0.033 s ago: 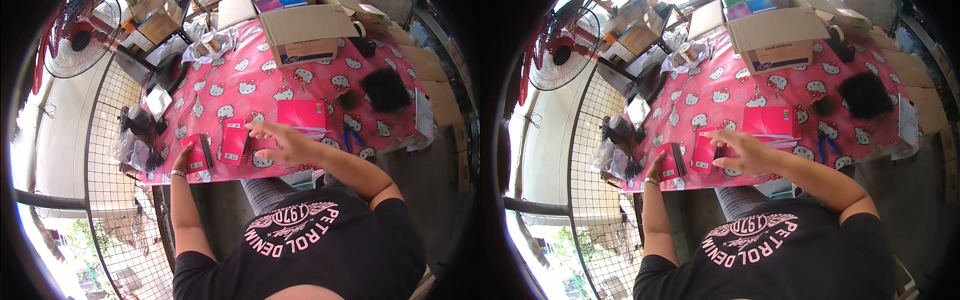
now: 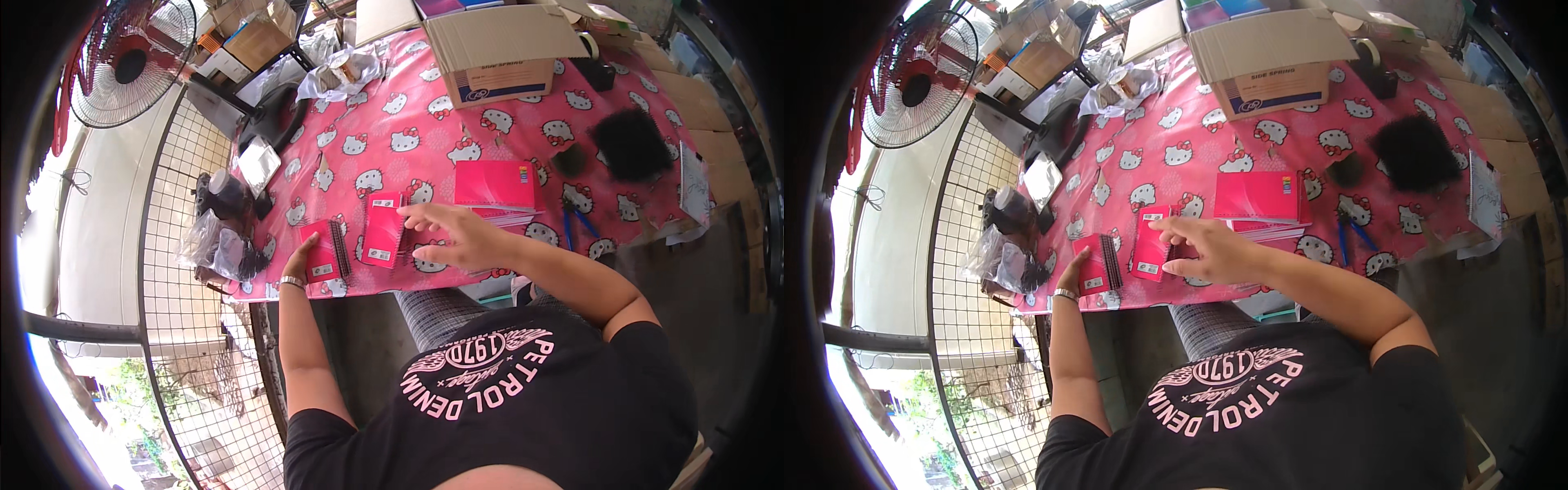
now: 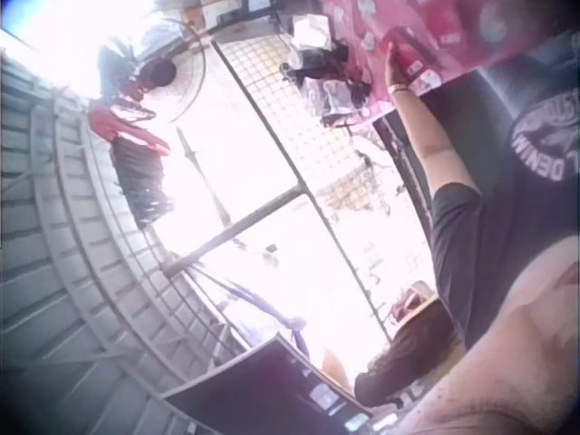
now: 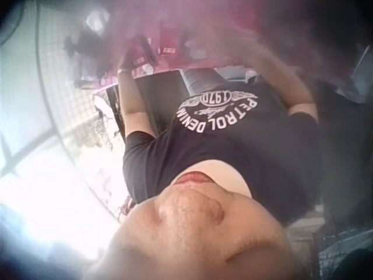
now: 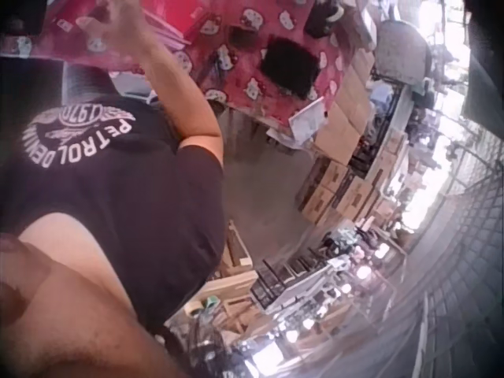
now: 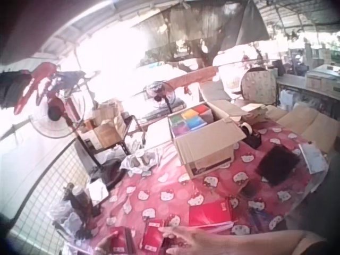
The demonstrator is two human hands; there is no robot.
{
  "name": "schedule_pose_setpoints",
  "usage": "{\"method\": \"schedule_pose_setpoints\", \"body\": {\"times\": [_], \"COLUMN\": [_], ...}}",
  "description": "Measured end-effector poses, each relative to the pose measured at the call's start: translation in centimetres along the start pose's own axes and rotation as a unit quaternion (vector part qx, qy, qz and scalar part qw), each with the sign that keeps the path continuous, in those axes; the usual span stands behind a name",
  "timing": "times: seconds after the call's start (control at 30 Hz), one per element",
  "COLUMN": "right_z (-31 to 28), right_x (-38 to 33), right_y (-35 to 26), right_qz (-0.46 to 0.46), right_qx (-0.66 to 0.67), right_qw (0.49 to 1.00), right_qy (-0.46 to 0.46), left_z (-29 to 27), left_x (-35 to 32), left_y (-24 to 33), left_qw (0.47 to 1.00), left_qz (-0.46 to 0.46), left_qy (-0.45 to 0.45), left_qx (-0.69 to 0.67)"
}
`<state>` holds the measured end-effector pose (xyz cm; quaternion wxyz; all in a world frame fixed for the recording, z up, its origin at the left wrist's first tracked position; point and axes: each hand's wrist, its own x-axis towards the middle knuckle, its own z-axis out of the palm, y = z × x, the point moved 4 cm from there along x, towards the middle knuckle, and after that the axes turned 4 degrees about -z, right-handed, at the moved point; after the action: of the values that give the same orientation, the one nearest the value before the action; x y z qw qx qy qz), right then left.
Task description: The person assembles notebooks by aligning stacks of paper, inserting wire binding through the holes, and using pliers to secure the wire ends.
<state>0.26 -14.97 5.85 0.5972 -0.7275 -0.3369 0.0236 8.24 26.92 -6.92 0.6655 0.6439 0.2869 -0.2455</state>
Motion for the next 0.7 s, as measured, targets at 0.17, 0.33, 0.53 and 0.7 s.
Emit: {"method": "schedule_pose_setpoints", "body": {"times": [0.17, 0.33, 0.53, 0.7], "right_z": [4.0, 5.0, 14.5, 21.8], "right_x": [0.5, 0.2, 5.1, 12.1], "right_y": [4.5, 6.4, 6.9, 13.9], "right_qz": [0.121, 0.176, 0.251, 0.403], "right_qx": [0.054, 0.086, 0.214, 0.233], "right_qw": [0.991, 0.981, 0.943, 0.885], "right_qy": [-0.024, -0.007, -0.05, 0.023], "left_z": [-1.3, -3.5, -7.3, -2.6], "left_x": [4.4, 6.3, 5.9, 4.9], "left_y": [1.1, 3.3, 1.3, 2.6], "left_qw": [0.971, 0.881, 0.956, 0.938], "left_qz": [-0.009, -0.002, -0.054, 0.017], "left_qy": [0.012, 0.044, 0.052, 0.041], "left_qx": [0.24, 0.472, 0.285, 0.343]}}
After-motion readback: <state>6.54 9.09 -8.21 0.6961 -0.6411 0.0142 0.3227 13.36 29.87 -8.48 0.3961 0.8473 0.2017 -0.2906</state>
